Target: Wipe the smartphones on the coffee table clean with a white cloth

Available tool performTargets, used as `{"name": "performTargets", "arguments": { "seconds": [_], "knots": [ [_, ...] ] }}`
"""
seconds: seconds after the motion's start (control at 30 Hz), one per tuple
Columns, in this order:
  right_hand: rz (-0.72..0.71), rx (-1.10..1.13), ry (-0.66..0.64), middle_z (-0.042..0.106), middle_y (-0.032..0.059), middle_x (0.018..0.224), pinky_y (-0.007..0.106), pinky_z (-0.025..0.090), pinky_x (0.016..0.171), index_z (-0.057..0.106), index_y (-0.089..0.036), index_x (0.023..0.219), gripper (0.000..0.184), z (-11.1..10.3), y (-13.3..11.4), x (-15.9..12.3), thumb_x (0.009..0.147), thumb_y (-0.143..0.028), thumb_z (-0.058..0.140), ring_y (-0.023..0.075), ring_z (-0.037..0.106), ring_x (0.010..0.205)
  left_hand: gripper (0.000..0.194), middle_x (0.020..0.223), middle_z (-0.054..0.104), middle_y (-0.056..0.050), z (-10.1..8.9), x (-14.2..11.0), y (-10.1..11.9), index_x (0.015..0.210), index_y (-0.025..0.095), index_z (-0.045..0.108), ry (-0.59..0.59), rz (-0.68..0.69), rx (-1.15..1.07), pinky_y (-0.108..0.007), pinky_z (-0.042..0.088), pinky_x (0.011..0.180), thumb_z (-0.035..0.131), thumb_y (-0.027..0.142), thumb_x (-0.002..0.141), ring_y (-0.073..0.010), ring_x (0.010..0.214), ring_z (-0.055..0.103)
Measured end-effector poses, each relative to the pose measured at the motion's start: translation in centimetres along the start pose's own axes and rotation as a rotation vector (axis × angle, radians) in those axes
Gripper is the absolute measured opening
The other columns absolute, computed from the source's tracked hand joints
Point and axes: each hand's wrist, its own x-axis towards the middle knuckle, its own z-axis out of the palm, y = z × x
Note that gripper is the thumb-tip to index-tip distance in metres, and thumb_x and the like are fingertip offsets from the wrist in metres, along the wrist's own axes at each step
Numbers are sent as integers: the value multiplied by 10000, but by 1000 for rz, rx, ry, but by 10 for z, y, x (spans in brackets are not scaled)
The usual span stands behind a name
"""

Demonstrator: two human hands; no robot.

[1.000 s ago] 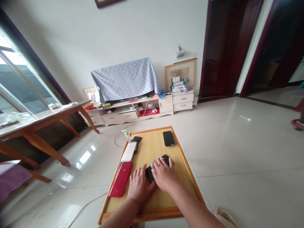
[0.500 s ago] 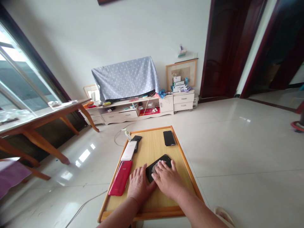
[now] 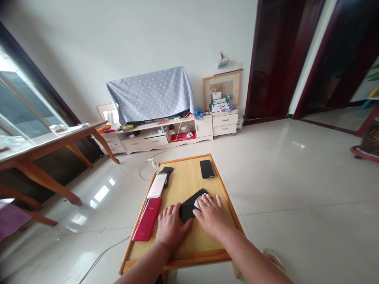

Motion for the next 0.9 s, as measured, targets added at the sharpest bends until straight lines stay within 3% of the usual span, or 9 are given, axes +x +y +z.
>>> {"name": "performTargets", "arguments": {
  "seconds": [0.2,0.3,0.5,0.63,0.9],
  "knots": [
    [-192,106,-28,408,86,1565,552,78,1221,485,-255,1471,548,7,-15,-12,1045,-513,256,261,303,1479,634,1314,574,-83,0,1,-1,1361,268,522,-31,14,5,-412,321,1025,575,589,816,-291,1229,466],
    [-85,94,62,488,85,1512,548,145,1208,555,-252,1406,470,6,6,-2,1031,-439,342,272,375,1440,634,1301,581,-89,0,0,1,1346,262,539,-4,16,4,-419,324,1018,543,629,829,-298,1227,466],
    [194,191,285,623,108,1359,337,437,1026,630,-195,1296,403,5,47,22,936,-262,463,243,587,1231,629,1304,592,-90,-3,-1,1,1339,256,559,0,24,-12,-428,326,1021,534,631,834,-305,1226,471],
    [239,309,305,697,91,1197,309,479,918,637,-204,1267,391,1,41,29,901,-271,516,231,656,1069,640,1305,602,-87,-3,-2,-1,1347,253,563,6,34,-40,-442,318,1044,527,638,838,-312,1228,477],
    [430,564,279,706,92,1172,297,488,897,627,-208,1297,476,3,40,46,849,-364,596,233,660,1084,666,1388,570,-108,-4,-5,-1,1387,224,542,-19,26,-69,-428,306,1084,486,626,859,-321,1281,460]
  ]
}}
